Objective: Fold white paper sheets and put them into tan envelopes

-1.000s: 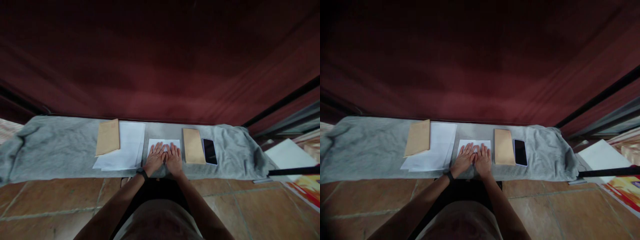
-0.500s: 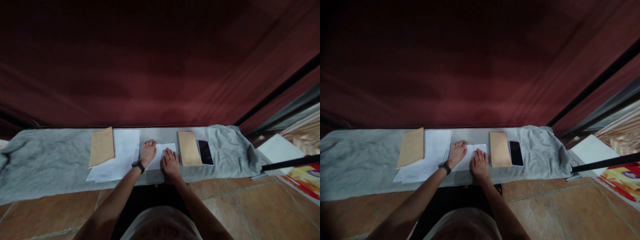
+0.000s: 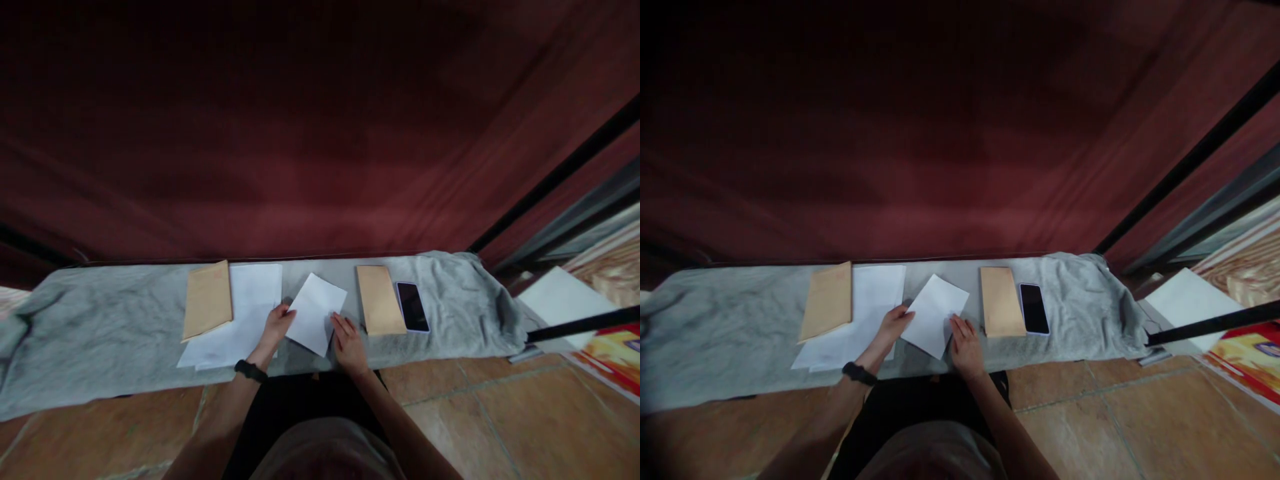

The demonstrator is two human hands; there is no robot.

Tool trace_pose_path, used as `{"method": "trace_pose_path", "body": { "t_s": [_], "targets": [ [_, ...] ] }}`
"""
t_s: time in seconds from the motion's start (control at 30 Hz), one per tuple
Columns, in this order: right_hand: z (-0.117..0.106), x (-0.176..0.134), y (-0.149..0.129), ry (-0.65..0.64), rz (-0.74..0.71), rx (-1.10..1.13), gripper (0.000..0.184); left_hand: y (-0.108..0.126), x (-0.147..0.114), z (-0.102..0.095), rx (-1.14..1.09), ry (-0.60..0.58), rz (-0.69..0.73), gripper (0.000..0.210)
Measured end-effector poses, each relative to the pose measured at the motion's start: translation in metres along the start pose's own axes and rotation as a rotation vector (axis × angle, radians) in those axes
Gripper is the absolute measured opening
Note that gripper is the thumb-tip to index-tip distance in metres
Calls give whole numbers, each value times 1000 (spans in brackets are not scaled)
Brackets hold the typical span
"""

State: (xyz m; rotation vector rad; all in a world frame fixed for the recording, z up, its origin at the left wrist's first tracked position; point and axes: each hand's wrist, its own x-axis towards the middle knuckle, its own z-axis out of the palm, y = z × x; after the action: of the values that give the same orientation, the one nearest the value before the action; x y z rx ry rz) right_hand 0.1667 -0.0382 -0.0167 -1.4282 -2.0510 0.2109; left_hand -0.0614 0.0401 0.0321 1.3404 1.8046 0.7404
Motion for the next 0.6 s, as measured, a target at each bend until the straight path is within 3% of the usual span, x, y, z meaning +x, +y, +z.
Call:
{"method": "trace_pose_path", "body": {
  "t_s": [0.17,0.3,0.47,0.6],
  "targets": [
    [-5,0,0,-41,27,71,70,-10,-33,6,-324,11,-191,32],
    [-7,0,4,43,141,181,58,-12,-53,9,-488,6,-218,44],
    [-4,1,4,110,203,167,35,-27,-56,11,-559,105,-14,41],
    [0,10,-1,147,367,49,37,-29,-42,17,-287,160,140,31]
  ]
}}
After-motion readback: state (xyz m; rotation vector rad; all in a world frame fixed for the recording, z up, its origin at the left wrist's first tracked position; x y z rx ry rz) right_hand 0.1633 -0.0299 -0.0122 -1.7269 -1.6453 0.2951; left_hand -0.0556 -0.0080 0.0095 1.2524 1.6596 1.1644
